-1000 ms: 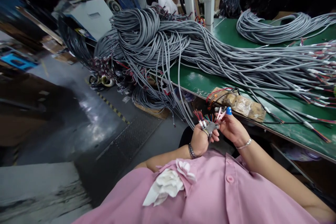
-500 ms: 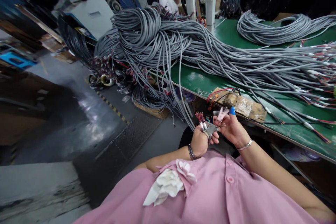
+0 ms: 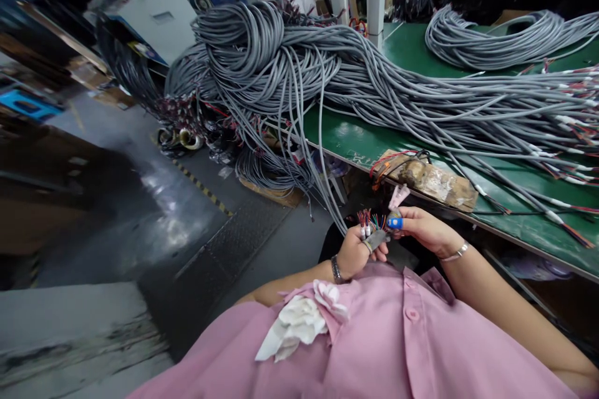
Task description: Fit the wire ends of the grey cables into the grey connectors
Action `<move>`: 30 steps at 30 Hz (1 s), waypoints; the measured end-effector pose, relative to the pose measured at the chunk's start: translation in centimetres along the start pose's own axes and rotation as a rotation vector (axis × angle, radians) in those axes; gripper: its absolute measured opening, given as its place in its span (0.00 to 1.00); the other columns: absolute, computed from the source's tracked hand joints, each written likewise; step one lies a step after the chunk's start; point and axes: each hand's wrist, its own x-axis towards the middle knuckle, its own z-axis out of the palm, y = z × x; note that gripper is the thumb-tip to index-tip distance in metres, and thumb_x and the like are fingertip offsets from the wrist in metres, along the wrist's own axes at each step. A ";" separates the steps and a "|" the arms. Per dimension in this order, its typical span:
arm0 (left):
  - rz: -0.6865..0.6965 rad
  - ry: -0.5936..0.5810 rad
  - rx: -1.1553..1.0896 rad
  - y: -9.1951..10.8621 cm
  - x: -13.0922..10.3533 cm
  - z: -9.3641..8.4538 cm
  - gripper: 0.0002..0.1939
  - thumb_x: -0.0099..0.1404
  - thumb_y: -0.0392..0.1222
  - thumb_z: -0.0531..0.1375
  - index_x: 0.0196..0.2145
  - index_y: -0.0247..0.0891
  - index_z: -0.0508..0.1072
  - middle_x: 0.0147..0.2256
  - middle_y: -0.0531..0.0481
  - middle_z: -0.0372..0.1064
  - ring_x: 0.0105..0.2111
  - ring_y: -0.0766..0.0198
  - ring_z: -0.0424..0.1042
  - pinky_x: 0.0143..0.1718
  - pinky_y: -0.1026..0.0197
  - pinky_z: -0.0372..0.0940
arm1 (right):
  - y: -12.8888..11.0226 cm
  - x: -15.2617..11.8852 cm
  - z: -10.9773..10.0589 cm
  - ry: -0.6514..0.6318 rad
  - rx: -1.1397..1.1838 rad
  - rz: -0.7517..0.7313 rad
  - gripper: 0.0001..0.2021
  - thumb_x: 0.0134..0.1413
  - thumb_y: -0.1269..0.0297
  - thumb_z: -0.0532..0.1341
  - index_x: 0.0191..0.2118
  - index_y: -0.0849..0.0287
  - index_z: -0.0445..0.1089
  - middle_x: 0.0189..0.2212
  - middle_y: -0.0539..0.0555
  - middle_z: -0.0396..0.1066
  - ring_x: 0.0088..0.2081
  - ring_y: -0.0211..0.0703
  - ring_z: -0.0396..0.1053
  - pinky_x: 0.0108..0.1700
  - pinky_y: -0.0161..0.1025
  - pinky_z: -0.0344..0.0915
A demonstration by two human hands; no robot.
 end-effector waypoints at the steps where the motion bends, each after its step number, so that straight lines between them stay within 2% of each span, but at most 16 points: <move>1: -0.009 -0.018 0.007 0.1 0.0 0.0 0.23 0.60 0.57 0.59 0.23 0.31 0.72 0.18 0.47 0.69 0.17 0.69 0.68 0.18 0.69 0.57 | -0.1 0.1 0.1 0.004 -0.031 -0.014 0.11 0.45 0.59 0.69 0.28 0.63 0.72 0.22 0.48 0.67 0.24 0.32 0.61 0.30 0.33 0.59; 7: -0.101 -0.202 0.023 0.8 0.1 0.0 0.21 0.55 0.54 0.63 0.21 0.31 0.71 0.18 0.47 0.70 0.17 0.67 0.69 0.18 0.68 0.58 | -0.1 0.2 1.4 0.023 -0.143 -0.037 0.12 0.43 0.58 0.69 0.26 0.63 0.72 0.22 0.48 0.67 0.24 0.32 0.59 0.30 0.34 0.57; 9: -0.130 -0.214 0.013 0.8 0.2 0.0 0.21 0.54 0.54 0.64 0.21 0.31 0.70 0.18 0.48 0.69 0.16 0.68 0.69 0.17 0.68 0.57 | 0.1 0.2 1.6 0.033 -0.116 -0.041 0.13 0.44 0.57 0.69 0.27 0.63 0.72 0.23 0.48 0.68 0.25 0.33 0.60 0.31 0.34 0.58; 12: -0.129 -0.148 -0.041 0.4 0.3 -0.1 0.20 0.55 0.55 0.63 0.23 0.31 0.70 0.19 0.48 0.70 0.16 0.68 0.69 0.17 0.68 0.57 | 0.5 -0.1 1.1 0.048 0.012 -0.039 0.14 0.47 0.54 0.67 0.29 0.62 0.72 0.24 0.50 0.68 0.26 0.34 0.63 0.32 0.35 0.61; 16: -0.091 -0.017 -0.108 -0.1 0.4 -0.3 0.22 0.56 0.56 0.62 0.22 0.31 0.70 0.19 0.47 0.70 0.16 0.68 0.69 0.15 0.69 0.55 | 1.5 -0.8 -0.4 0.000 0.177 0.026 0.18 0.52 0.49 0.62 0.34 0.62 0.73 0.27 0.53 0.70 0.28 0.38 0.66 0.34 0.38 0.65; 19: -0.040 0.058 -0.167 0.0 0.5 -0.1 0.20 0.56 0.54 0.63 0.24 0.31 0.71 0.19 0.48 0.69 0.15 0.68 0.68 0.15 0.69 0.55 | 2.1 -0.9 -1.3 0.062 0.255 0.049 0.21 0.54 0.45 0.58 0.35 0.61 0.73 0.29 0.55 0.71 0.29 0.39 0.68 0.34 0.38 0.67; 23: 0.022 0.152 -0.227 0.9 0.7 0.7 0.19 0.56 0.53 0.63 0.25 0.31 0.71 0.19 0.49 0.69 0.15 0.68 0.68 0.14 0.69 0.54 | 1.3 0.0 -0.8 0.139 0.357 -0.046 0.26 0.53 0.39 0.54 0.37 0.59 0.73 0.30 0.54 0.71 0.29 0.38 0.68 0.33 0.35 0.68; 26: 0.052 0.217 -0.251 1.8 1.2 1.4 0.19 0.55 0.54 0.63 0.24 0.32 0.71 0.20 0.50 0.69 0.15 0.69 0.68 0.14 0.69 0.53 | -0.2 0.8 0.3 0.169 0.359 -0.093 0.23 0.52 0.41 0.57 0.35 0.58 0.72 0.29 0.52 0.70 0.27 0.36 0.67 0.30 0.34 0.67; 30: 0.076 0.256 -0.265 2.6 1.8 2.0 0.20 0.56 0.55 0.62 0.24 0.32 0.69 0.20 0.50 0.69 0.15 0.69 0.67 0.13 0.69 0.52 | -1.0 1.5 1.3 0.319 0.378 -0.154 0.15 0.47 0.50 0.66 0.29 0.57 0.70 0.22 0.47 0.66 0.23 0.33 0.62 0.27 0.31 0.65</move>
